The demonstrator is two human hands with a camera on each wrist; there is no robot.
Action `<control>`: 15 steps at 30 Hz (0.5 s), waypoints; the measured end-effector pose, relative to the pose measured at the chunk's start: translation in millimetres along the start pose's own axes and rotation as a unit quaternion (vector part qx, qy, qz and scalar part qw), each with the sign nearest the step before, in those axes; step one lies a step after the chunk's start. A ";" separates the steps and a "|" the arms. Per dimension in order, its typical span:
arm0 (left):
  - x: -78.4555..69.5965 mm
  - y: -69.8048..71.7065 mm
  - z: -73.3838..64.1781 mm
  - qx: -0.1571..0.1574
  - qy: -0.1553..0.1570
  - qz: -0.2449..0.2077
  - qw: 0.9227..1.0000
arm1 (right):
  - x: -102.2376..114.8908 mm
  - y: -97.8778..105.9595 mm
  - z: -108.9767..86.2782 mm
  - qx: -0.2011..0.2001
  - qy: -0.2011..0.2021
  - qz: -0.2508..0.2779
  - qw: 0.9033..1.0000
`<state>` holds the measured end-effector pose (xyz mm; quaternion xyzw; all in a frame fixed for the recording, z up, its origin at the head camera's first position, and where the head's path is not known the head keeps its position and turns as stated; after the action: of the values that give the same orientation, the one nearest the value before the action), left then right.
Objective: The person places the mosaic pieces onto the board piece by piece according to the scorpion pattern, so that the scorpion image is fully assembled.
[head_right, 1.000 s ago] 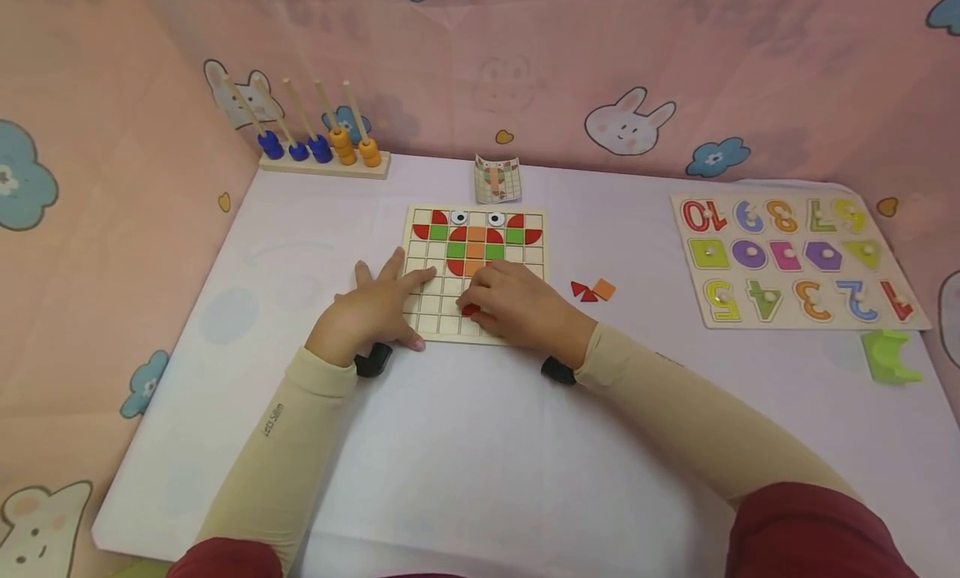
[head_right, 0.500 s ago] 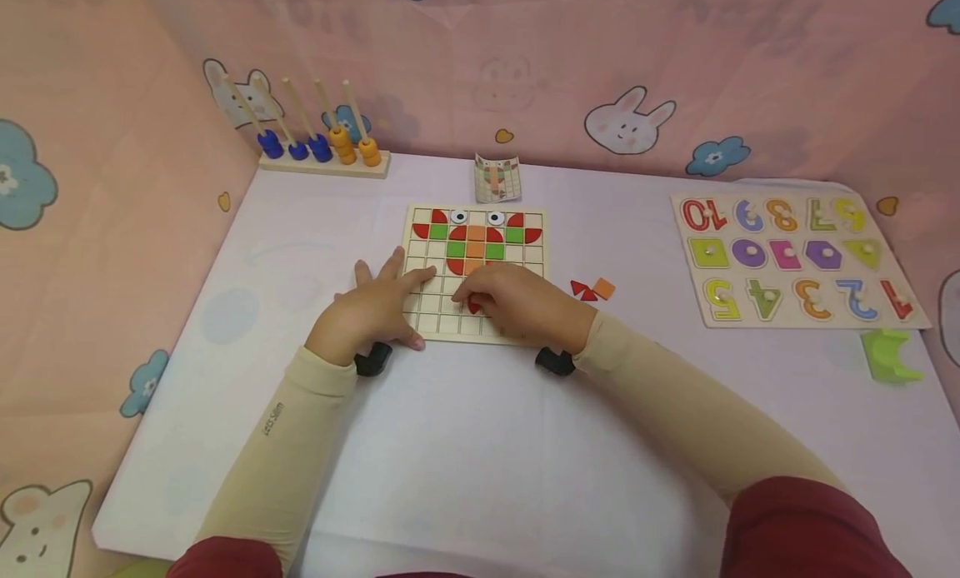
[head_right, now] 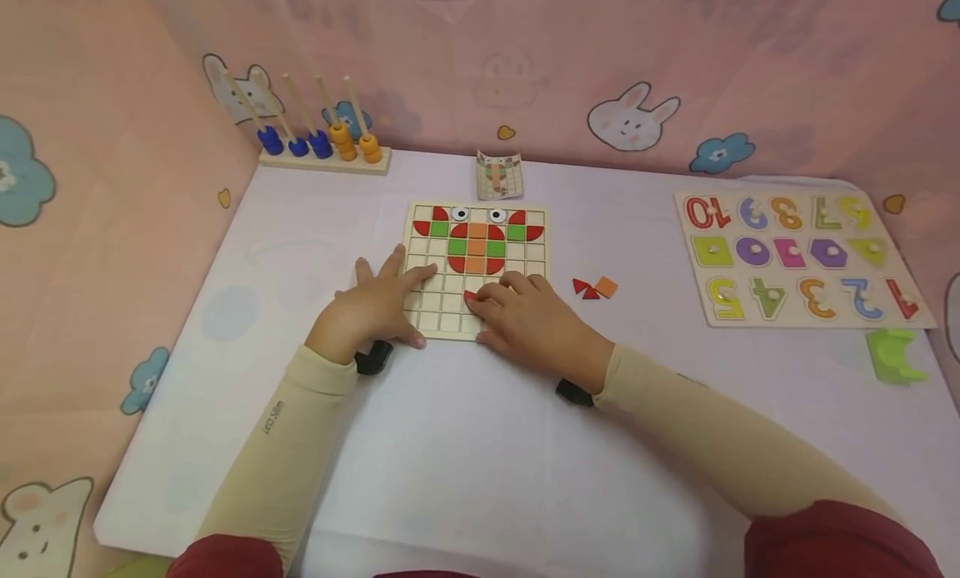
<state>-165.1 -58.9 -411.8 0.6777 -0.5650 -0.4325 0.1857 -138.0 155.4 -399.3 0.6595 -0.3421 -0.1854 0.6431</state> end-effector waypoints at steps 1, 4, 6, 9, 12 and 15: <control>-0.3 0.7 -0.4 0.000 0.000 0.000 1.000 | 1.6 0.1 -2.2 0.004 -0.001 -0.011 1.000; -0.3 2.1 -1.6 0.000 0.001 -0.001 1.000 | 5.1 1.5 -5.6 0.009 -0.004 -0.030 1.000; -0.2 2.5 -2.3 0.002 0.002 0.000 1.000 | 6.4 2.3 -6.0 0.006 0.000 -0.031 0.999; 0.0 2.4 -2.7 0.004 0.003 0.002 1.000 | 7.1 2.0 -5.4 -0.001 0.006 -0.032 0.999; -0.7 2.0 -2.7 0.002 0.001 0.001 1.000 | 5.5 0.4 -6.0 -0.002 0.005 -0.047 0.999; -1.1 1.1 -2.7 0.001 0.000 0.000 1.000 | 2.6 -1.5 -8.3 -0.001 -0.003 -0.049 0.999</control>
<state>-163.6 -58.8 -409.0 0.6778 -0.5657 -0.4316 0.1851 -130.2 159.5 -399.4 0.6742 -0.3111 -0.2186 0.6332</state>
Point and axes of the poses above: each hand's wrist, its own z-axis towards the middle knuckle, its own y-axis out of the back of the hand, x = y × z, the point moved 4 cm from there along z, towards the middle knuckle, and after that the axes turned 1 degree about -y, right-handed, at the moved point
